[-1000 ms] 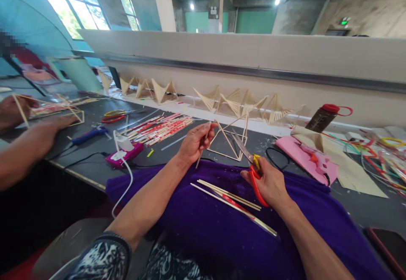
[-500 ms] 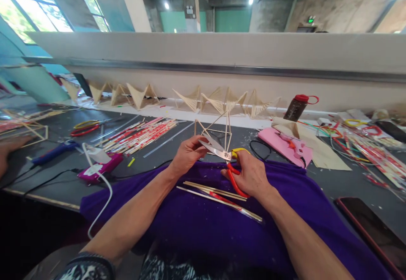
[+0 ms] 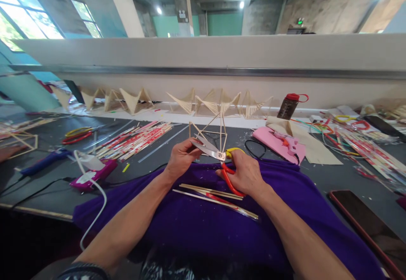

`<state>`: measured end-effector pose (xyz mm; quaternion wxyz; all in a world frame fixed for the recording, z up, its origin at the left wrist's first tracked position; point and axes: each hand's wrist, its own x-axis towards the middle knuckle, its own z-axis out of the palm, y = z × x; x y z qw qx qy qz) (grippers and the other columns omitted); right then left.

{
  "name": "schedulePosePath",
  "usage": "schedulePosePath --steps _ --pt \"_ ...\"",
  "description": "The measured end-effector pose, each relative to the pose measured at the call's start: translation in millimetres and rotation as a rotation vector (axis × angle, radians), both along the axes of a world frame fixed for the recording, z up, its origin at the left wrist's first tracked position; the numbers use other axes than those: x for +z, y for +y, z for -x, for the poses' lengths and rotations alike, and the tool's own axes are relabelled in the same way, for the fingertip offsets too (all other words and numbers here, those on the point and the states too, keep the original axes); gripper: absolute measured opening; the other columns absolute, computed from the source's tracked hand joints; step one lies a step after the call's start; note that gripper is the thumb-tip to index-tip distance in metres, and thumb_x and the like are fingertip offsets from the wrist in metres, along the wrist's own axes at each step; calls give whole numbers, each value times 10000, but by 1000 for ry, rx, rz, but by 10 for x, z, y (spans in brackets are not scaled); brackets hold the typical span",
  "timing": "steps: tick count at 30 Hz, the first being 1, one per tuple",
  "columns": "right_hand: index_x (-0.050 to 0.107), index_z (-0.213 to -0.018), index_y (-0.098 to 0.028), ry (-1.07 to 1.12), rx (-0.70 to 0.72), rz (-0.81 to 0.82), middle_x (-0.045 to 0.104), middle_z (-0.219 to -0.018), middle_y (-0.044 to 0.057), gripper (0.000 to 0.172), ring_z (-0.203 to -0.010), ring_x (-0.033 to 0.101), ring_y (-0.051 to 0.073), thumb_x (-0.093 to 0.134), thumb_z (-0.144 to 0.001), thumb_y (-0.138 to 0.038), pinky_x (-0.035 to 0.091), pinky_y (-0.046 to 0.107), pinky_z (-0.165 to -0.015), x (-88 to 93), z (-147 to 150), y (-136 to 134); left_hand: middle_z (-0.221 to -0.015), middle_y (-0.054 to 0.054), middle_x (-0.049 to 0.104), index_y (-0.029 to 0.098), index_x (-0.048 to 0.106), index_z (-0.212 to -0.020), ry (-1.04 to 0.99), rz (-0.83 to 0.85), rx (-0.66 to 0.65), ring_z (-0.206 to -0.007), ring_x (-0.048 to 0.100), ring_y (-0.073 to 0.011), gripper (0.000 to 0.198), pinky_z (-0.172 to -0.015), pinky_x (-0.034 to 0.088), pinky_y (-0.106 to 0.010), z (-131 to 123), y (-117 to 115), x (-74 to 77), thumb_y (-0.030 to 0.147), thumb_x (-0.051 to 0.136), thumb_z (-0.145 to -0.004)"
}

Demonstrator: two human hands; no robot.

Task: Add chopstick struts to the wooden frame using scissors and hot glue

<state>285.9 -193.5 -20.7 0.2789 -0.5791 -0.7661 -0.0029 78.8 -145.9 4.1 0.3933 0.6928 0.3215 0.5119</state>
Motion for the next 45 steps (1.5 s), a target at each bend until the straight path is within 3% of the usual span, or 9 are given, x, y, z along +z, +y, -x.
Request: schedulePosePath --steps 15,23,30,34,38,45 --pt "495 -911 -206 0 26 171 606 -766 14 345 -633 543 164 586 -733 -487 299 251 -564 83 8 -34 -590 21 554 170 671 -758 48 2 31 -538 471 -88 123 -534 385 -196 9 -5 19 291 662 -739" --pt "441 -807 -218 38 75 194 569 -700 -8 307 -573 500 136 529 -780 -511 311 241 -543 19 -17 -7 -574 21 560 167 677 -697 62 -6 61 -520 475 -82 87 -523 378 -186 2 16 7 247 660 -728" --pt "409 -709 -226 144 88 146 547 -602 -23 272 -515 480 126 529 -777 -460 308 234 -505 -69 -18 41 -587 16 592 176 704 -730 -48 66 42 -484 476 -70 89 -477 367 -177 -14 8 26 257 672 -717" --pt "422 -689 -228 239 -7 108 546 -586 -26 264 -509 492 126 534 -754 -458 331 228 -503 -92 -51 92 -619 9 612 180 712 -864 -169 118 89 -444 445 -52 182 -425 332 -170 29 68 49 295 671 -728" --pt "416 -679 -233 207 -104 77 538 -570 -25 257 -509 492 135 528 -746 -454 341 238 -518 -113 -124 157 -627 10 604 174 701 -907 -301 130 110 -415 402 -28 219 -392 285 -159 97 160 78 317 666 -744" --pt "417 -704 -233 104 -72 93 547 -589 -20 248 -512 499 140 531 -747 -448 329 239 -519 -77 -146 151 -613 24 575 177 690 -900 -524 85 184 -399 377 -19 199 -350 223 -156 197 221 199 307 663 -752"
